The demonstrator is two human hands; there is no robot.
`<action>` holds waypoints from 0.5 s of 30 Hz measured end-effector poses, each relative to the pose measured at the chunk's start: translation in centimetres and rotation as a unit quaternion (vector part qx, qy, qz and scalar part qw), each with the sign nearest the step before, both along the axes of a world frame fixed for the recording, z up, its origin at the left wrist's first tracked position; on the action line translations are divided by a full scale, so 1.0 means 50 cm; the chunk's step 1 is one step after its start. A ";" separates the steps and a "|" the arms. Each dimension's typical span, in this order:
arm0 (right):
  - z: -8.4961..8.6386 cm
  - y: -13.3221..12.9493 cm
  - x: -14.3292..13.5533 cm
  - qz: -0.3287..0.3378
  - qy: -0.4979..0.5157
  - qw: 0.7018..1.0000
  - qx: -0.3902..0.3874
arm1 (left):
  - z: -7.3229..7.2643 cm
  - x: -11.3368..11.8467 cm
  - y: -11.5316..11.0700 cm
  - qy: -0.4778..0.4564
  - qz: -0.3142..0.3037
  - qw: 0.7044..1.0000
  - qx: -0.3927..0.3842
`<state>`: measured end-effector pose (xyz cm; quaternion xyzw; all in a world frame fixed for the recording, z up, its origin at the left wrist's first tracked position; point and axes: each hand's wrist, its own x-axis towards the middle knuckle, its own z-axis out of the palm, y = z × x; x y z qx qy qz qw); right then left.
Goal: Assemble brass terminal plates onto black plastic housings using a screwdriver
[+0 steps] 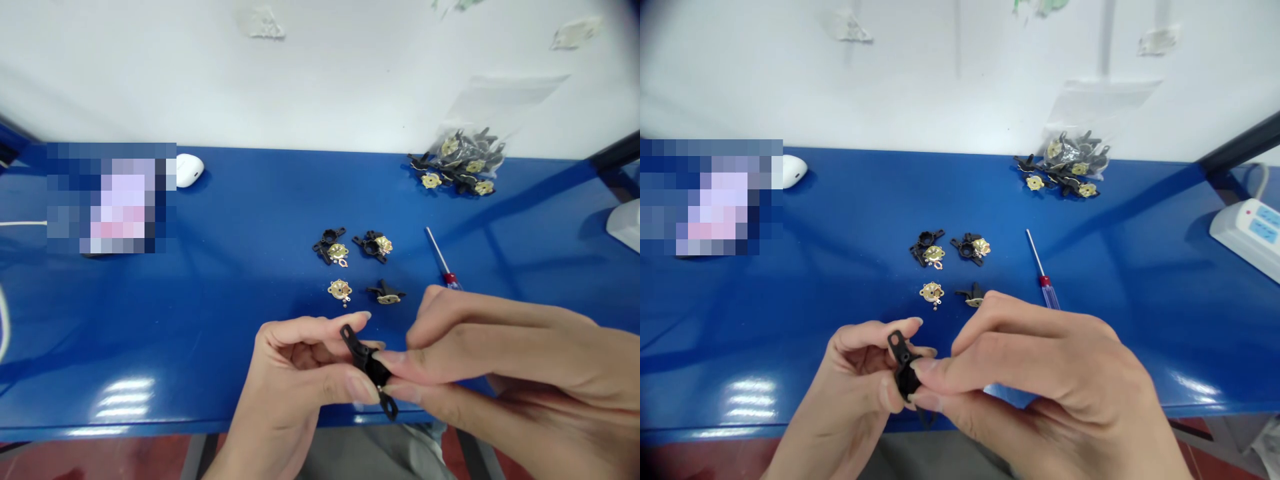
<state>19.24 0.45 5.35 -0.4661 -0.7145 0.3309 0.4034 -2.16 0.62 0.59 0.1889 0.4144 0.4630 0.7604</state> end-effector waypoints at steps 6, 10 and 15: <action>-0.003 0.002 -0.015 -0.024 0.057 0.996 -0.056 | 0.002 -0.002 0.001 0.010 -0.005 1.000 0.007; 0.001 0.005 -0.025 -0.035 0.087 0.990 -0.102 | 0.003 -0.004 -0.001 0.020 -0.002 1.000 0.001; 0.005 0.002 -0.023 -0.043 0.060 0.996 -0.050 | 0.004 -0.001 0.004 -0.018 -0.002 1.000 -0.009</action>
